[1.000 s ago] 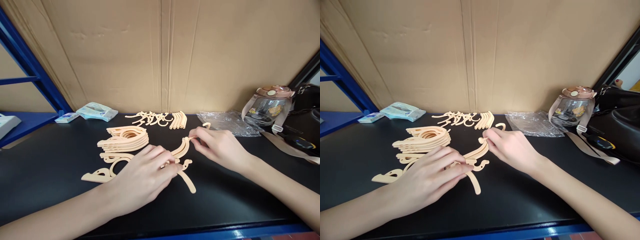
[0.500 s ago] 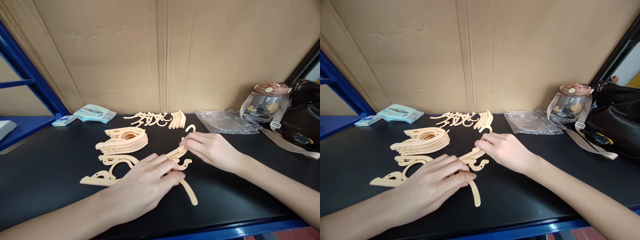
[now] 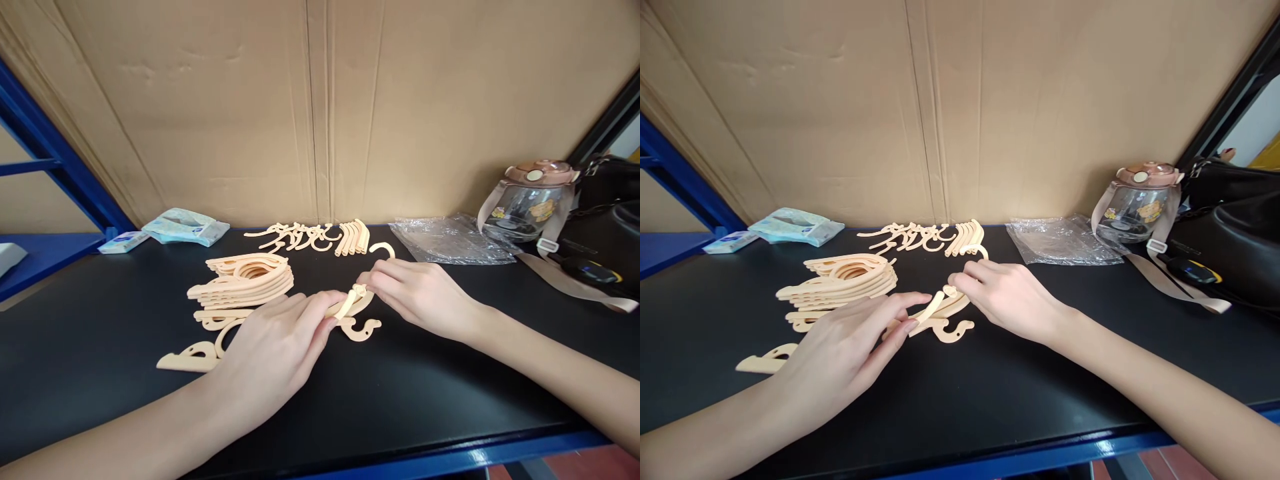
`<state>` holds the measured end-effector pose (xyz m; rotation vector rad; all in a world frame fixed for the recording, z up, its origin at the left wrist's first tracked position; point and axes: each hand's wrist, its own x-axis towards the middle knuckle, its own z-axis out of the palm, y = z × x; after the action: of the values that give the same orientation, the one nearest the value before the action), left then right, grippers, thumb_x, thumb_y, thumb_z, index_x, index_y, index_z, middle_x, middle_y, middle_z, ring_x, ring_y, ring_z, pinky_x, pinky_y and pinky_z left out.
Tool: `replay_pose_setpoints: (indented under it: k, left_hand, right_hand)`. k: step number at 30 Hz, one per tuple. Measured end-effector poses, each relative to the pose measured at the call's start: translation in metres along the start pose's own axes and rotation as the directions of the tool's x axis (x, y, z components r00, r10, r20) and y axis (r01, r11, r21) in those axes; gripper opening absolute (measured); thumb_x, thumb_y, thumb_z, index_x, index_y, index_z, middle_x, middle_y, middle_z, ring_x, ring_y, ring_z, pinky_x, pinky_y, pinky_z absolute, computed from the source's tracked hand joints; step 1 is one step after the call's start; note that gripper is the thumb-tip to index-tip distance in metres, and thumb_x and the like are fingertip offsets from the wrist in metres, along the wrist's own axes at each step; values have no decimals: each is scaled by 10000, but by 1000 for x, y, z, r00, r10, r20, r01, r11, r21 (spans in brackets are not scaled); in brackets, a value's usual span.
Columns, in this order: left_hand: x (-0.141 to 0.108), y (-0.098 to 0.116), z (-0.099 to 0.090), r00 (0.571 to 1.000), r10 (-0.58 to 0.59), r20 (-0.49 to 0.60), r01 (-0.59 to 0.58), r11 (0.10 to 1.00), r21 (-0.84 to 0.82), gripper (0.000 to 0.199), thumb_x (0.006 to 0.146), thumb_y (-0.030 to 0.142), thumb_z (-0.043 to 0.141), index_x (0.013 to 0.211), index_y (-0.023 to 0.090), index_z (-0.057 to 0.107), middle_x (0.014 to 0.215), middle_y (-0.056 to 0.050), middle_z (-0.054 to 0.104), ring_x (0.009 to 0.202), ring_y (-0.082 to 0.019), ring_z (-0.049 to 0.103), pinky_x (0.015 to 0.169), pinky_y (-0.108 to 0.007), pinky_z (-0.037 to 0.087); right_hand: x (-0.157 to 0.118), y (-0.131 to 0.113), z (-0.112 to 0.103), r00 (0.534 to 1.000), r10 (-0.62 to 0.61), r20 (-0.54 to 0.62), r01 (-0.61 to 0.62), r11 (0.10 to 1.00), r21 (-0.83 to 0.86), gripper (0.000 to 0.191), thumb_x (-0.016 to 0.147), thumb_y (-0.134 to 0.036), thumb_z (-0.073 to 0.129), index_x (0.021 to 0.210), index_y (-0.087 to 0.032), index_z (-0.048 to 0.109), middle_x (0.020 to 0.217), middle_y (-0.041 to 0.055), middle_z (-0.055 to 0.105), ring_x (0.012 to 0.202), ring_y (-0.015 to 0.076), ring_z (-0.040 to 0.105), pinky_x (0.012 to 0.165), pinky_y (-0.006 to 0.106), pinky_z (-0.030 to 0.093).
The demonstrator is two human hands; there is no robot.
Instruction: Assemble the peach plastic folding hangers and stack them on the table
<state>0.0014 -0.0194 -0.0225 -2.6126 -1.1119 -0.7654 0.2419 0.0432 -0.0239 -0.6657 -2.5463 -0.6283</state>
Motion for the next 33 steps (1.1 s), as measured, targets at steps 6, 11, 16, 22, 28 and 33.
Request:
replay_pose_setpoints:
  k: [6,11,16,22,28,33]
  left_hand:
    - [-3,1,0,996,-78,54,79,997,-24,166,1013,220,423,1153,209,513,796,44,624,638,-126,604,524,-243,389]
    - [-2,-1,1,999,-24,37,25,1000,-16,223,995,175,439,1209,202,496,989,6,644,798,-147,619,633,-263,451]
    - [1,-1,0,995,45,94,-36,994,-102,250,999,121,401,1214,183,515,973,-9,638,842,-159,585,713,-279,482]
    - [0,-2,0,974,195,113,-167,962,-215,408,936,-31,408,1232,212,547,1086,9,665,1056,-141,573,943,-296,451]
    - [-2,-2,-3,952,294,84,-264,929,-258,438,913,-84,329,1141,172,601,1170,5,704,1245,-116,565,1218,-359,283]
    - [-2,-6,-2,970,242,31,-225,936,-270,357,916,-45,414,1024,173,675,1225,-48,670,1251,-159,568,1031,-268,511]
  right_hand:
    - [1,0,-1,1000,23,10,-23,999,-31,209,975,-109,412,1083,-148,587,856,17,607,728,135,562,573,271,396]
    - [1,1,1,996,67,53,-67,998,4,235,991,-166,390,1051,-140,616,871,38,578,735,153,564,568,284,428]
    - [2,2,2,996,87,26,-88,995,43,292,997,-193,395,1178,-118,610,959,69,615,831,174,615,625,285,503]
    - [1,1,1,993,99,-69,-96,994,51,308,1016,-189,381,1238,-89,569,1014,97,665,857,161,651,689,272,546]
    - [1,-3,-6,981,96,-169,-97,995,1,271,1000,-197,435,1152,-143,653,931,69,629,717,115,598,564,218,485]
    - [1,-4,-6,973,-59,-225,46,997,-64,249,992,-173,458,1109,-123,672,761,27,664,691,124,611,628,250,477]
